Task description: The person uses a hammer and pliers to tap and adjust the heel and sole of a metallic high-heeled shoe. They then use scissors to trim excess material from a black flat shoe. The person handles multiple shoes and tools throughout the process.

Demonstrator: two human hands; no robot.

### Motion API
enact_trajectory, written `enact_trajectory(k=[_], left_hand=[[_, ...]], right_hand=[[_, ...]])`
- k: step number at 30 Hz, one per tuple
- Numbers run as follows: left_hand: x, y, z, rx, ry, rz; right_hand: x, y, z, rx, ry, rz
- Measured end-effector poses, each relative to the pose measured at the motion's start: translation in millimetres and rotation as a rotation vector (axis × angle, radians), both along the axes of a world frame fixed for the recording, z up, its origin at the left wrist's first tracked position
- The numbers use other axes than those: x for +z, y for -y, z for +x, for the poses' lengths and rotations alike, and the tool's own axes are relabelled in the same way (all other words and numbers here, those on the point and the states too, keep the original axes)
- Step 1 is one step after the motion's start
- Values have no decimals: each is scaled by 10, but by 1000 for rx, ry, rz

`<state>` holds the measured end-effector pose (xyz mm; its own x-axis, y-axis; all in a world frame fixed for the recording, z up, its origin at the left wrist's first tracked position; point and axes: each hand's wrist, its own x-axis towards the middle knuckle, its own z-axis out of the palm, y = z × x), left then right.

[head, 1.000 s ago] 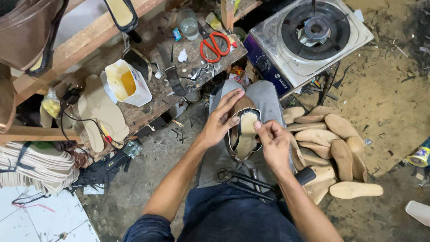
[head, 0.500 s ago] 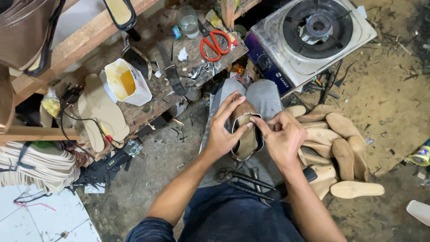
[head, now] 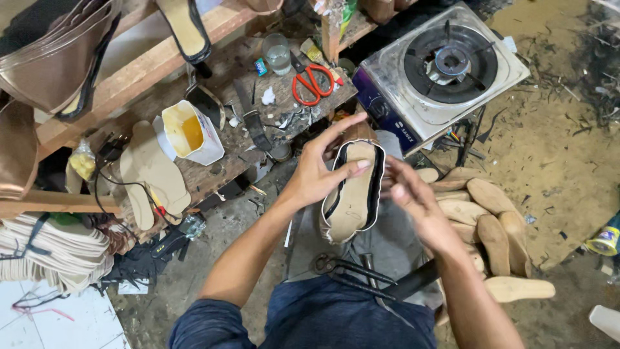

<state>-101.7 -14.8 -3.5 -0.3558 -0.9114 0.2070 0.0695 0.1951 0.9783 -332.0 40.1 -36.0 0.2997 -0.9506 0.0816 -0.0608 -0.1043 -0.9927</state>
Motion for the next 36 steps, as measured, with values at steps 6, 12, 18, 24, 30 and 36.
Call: enact_trajectory(k=[6,12,18,24,30,36], left_hand=[[-541,-94,-199,-89,65,-123],[-974,-189,-263,-38,29,-105],[-943,-224,-281,-26,32,-43],[-979,-252,-293,5,138,111],[-1140,-288,-302,24,106,24],[-1028,-187,-268,-30,-31,80]], right_hand=[[176,490,-404,231,-132,343],[176,1046,-230,512,-546,632],[109,1580,-72,858,-509,738],[-38,1708,127,949,-722,653],[74,1339,180,918,-954,-293],[253,930,10,432,-716,-206]])
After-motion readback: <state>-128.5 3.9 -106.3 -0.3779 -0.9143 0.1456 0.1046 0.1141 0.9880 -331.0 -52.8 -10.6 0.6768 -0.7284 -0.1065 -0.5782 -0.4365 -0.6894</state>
